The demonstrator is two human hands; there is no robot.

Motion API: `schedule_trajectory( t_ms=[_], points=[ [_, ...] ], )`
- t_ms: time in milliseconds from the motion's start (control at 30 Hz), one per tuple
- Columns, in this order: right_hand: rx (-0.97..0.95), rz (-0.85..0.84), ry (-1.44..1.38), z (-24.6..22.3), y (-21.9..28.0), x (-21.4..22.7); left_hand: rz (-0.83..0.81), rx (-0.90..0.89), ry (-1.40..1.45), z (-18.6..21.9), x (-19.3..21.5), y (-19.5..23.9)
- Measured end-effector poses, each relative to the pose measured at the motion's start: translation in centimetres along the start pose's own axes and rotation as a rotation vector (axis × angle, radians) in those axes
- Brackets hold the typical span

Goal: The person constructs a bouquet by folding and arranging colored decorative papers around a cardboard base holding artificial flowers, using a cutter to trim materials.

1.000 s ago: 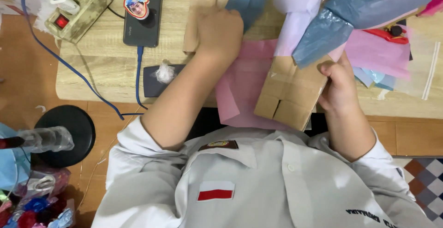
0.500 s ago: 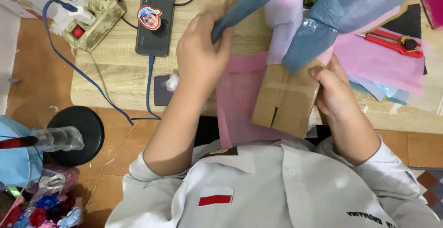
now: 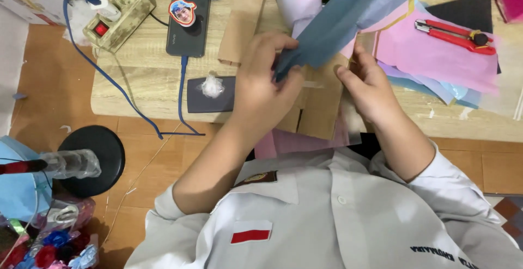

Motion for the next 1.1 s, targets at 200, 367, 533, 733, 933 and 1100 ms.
schedule_trajectory(
  t_ms=[200,367,533,733,933,1100],
  points=[
    [0.150,0.094,0.641,-4.6,3.5,-1.3,-0.035,-0.127,-0.077,1.4,-1.8,1.4],
    [0.215,0.184,0.453,-4.7,6.2,-0.9,-0.098,-0.242,-0.087,2.3,-3.1,2.4],
    [0.220,0.309,0.286,-5.0,7.6,-0.8,-0.161,-0.255,0.001,3.6,-3.5,2.9],
    [0.223,0.396,0.200,-3.1,8.6,1.3,-0.052,-0.203,0.247,4.4,-3.2,2.9],
    [0.281,0.501,0.007,-0.6,9.9,3.8,-0.037,-0.105,0.677,-0.4,-5.9,2.7],
    [0.210,0.456,-0.199,-3.0,9.0,2.8,-0.045,0.193,0.900,-1.1,-7.0,3.1]
  ],
)
Point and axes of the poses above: each hand's wrist, its own y-axis away from the middle knuckle, its own x-axis out of the back of the hand, z = x × y, the point moved 4 cm from there along -y, towards the middle knuckle, and after that the axes turned 15 degrees about -z, right-handed, at the moved point
